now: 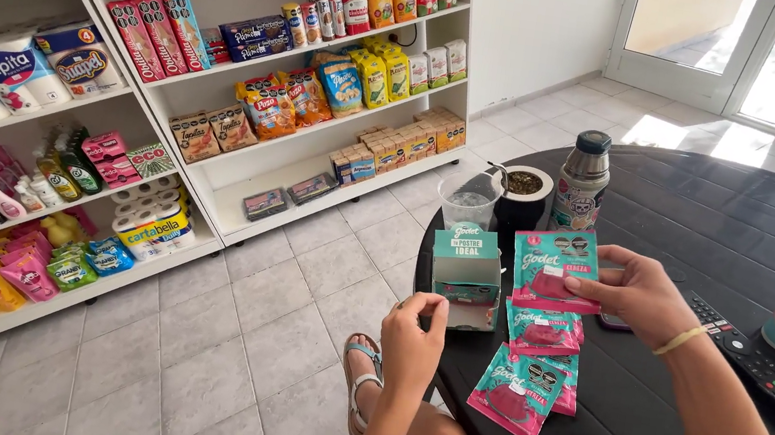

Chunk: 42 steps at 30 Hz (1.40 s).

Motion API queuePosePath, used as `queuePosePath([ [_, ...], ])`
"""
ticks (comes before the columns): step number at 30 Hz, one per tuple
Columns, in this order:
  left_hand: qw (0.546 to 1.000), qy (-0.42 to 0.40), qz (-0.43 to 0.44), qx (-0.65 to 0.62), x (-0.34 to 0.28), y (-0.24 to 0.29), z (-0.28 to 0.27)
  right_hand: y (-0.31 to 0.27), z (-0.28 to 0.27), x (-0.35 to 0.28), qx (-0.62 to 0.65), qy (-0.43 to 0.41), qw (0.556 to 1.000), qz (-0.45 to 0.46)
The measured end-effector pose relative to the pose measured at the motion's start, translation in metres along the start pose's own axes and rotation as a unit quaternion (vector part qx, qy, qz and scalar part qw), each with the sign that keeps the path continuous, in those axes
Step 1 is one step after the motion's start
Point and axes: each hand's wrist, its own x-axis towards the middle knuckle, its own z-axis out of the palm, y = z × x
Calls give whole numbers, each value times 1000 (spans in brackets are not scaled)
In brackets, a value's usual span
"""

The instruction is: Organizing small pink packets by placing them into a small cardboard box on a table.

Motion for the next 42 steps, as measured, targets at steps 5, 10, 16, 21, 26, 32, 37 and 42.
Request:
queuePosePath([
  [5,982,8,115,152,9,-29,25,60,-2,42,-68,13,998,0],
  [10,951,19,177,253,28,-44,43,92,-4,67,-198,9,978,70],
  [16,937,13,218,274,51,-75,66,92,1,65,-492,32,862,117],
  [21,934,28,259,246,60,-70,66,90,-5,64,-558,42,826,68],
  [26,924,98,288,231,57,-34,46,57,12,34,-519,16,855,9],
  [32,963,145,224,30,21,22,17,27,37,1,-329,-58,940,-67],
  [37,943,78,-61,-319,-16,24,26,26,36,-2,-122,-127,977,-121],
  [42,848,-5,-276,-453,-55,-3,62,5,29,-24,-121,-94,978,-141],
])
